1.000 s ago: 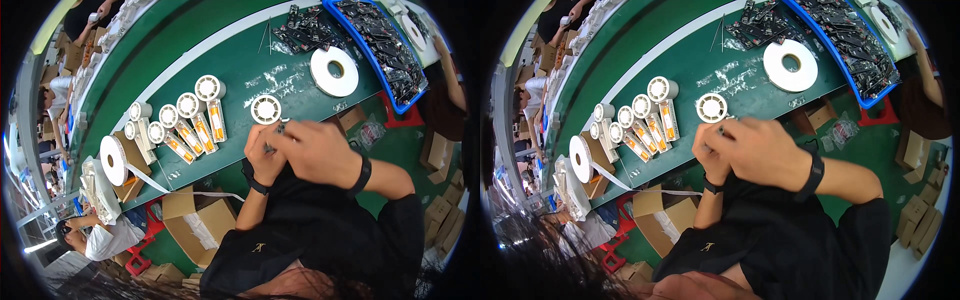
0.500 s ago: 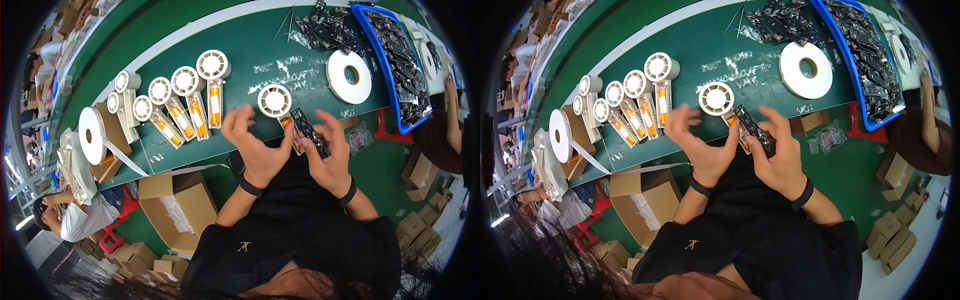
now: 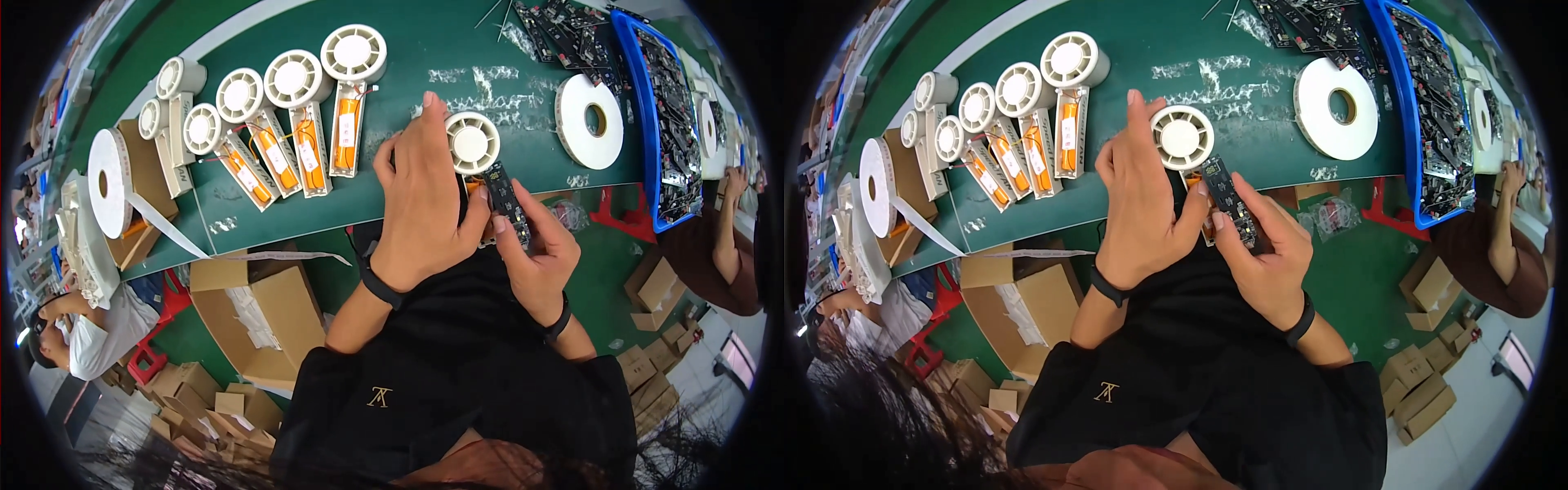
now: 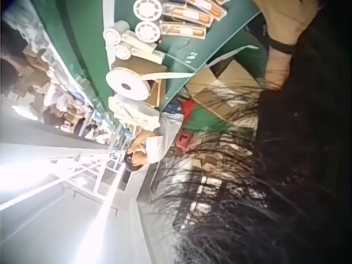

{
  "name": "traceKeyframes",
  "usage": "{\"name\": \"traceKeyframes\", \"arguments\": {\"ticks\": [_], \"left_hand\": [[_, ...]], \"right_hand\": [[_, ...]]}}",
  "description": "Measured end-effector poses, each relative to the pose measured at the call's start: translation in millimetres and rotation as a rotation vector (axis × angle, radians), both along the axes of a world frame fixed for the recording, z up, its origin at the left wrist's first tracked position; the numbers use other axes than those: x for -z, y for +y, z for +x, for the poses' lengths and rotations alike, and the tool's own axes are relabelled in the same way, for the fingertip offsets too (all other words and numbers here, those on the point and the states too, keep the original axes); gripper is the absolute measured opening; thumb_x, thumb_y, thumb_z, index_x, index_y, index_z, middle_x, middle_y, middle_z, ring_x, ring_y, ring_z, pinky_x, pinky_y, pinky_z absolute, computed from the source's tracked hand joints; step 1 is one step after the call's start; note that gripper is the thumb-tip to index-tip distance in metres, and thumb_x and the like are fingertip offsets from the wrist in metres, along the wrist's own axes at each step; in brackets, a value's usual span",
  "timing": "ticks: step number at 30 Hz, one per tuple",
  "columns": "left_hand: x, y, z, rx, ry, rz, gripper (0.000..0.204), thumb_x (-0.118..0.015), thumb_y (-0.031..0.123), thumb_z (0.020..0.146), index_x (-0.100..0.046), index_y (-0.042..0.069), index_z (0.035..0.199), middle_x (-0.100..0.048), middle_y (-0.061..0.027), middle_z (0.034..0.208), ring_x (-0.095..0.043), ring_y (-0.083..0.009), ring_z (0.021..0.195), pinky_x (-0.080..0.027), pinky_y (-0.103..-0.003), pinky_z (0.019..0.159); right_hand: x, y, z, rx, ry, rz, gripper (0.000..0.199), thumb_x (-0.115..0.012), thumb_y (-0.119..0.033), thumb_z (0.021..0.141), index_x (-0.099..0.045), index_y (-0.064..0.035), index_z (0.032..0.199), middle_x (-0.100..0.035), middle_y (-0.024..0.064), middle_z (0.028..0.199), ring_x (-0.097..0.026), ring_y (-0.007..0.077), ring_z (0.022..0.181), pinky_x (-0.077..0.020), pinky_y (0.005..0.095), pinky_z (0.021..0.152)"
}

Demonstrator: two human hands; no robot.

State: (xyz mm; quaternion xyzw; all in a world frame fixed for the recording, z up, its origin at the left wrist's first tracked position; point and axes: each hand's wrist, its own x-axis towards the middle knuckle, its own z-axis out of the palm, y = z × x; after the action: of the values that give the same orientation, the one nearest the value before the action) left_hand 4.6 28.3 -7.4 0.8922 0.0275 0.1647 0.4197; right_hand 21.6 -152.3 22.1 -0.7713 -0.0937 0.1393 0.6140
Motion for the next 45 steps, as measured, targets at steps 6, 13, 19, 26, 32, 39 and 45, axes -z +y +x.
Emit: {"name": "traceKeyframes", "arguments": {"ticks": [6, 13, 19, 26, 32, 39, 45], "left_hand": [[-5, 9, -4, 0.053, -0.006, 0.005, 0.113, -0.078, 0.02, 0.082, -0.011, -0.008, 0.168, -0.044, -0.0293, 0.155, -0.046, -0.0445, 0.136, -0.026, -0.056, 0.115], [-5, 15, -7, 0.087, 0.019, 0.034, 0.122, -0.083, 0.022, 0.074, -0.012, -0.004, 0.169, -0.044, -0.0266, 0.154, -0.046, -0.043, 0.135, -0.026, -0.054, 0.114], [-4, 17, -8, 0.099, 0.026, 0.036, 0.12, -0.082, 0.024, 0.074, -0.015, -0.003, 0.169, -0.045, -0.0254, 0.154, -0.044, -0.0418, 0.137, -0.026, -0.055, 0.114], [-7, 19, -6, 0.125, 0.054, 0.047, 0.113, -0.078, 0.026, 0.08, -0.015, -0.006, 0.168, -0.044, -0.027, 0.157, -0.043, -0.0429, 0.139, -0.025, -0.054, 0.115], [-3, 15, -5, 0.102, 0.04, 0.133, 0.106, -0.076, 0.026, 0.085, -0.016, -0.01, 0.166, -0.043, -0.029, 0.159, -0.043, -0.0443, 0.139, -0.024, -0.053, 0.117], [-1, 7, -4, 0.025, 0.052, 0.11, 0.098, -0.074, 0.026, 0.084, -0.026, -0.006, 0.163, -0.044, -0.0271, 0.155, -0.043, -0.0431, 0.14, -0.023, -0.056, 0.118], [8, -1, -1, -0.06, 0.002, 0.108, 0.097, -0.073, 0.024, 0.081, -0.027, -0.003, 0.162, -0.044, -0.0259, 0.155, -0.042, -0.0431, 0.143, -0.019, -0.062, 0.121]], "right_hand": [[-9, 9, 11, -0.052, -0.439, -0.346, 0.046, -0.08, 0.003, 0.088, -0.072, 0.0037, 0.134, -0.07, 0.0072, 0.102, -0.061, 0.0115, 0.084, -0.0475, 0.0246, 0.069], [-11, 0, 5, -0.131, -0.444, -0.439, 0.047, -0.081, 0.004, 0.086, -0.075, 0.0, 0.132, -0.061, 0.0071, 0.097, -0.058, 0.0162, 0.08, -0.0484, 0.0276, 0.068], [-11, 7, 4, -0.147, -0.484, -0.488, 0.048, -0.081, 0.006, 0.085, -0.075, -0.0003, 0.132, -0.058, 0.0073, 0.096, -0.057, 0.0174, 0.079, -0.0471, 0.0278, 0.068], [-19, 12, -3, -0.135, -0.443, -0.564, 0.048, -0.084, 0.005, 0.084, -0.076, -0.0005, 0.131, -0.059, 0.0084, 0.097, -0.057, 0.0189, 0.075, -0.0476, 0.0297, 0.064], [-20, 19, -5, -0.121, -0.493, -0.656, 0.049, -0.085, 0.004, 0.082, -0.076, -0.0014, 0.13, -0.059, 0.0079, 0.098, -0.058, 0.022, 0.073, -0.0484, 0.0315, 0.063], [-12, 10, 13, -0.203, -0.677, -0.689, 0.053, -0.085, 0.003, 0.081, -0.075, -0.0034, 0.133, -0.059, 0.0087, 0.099, -0.061, 0.0252, 0.08, -0.0504, 0.0347, 0.067], [17, 5, 15, -0.153, -0.597, -0.413, 0.052, -0.081, 0.003, 0.084, -0.073, -0.0029, 0.135, -0.062, 0.0117, 0.104, -0.064, 0.0243, 0.088, -0.0536, 0.0345, 0.074]]}}
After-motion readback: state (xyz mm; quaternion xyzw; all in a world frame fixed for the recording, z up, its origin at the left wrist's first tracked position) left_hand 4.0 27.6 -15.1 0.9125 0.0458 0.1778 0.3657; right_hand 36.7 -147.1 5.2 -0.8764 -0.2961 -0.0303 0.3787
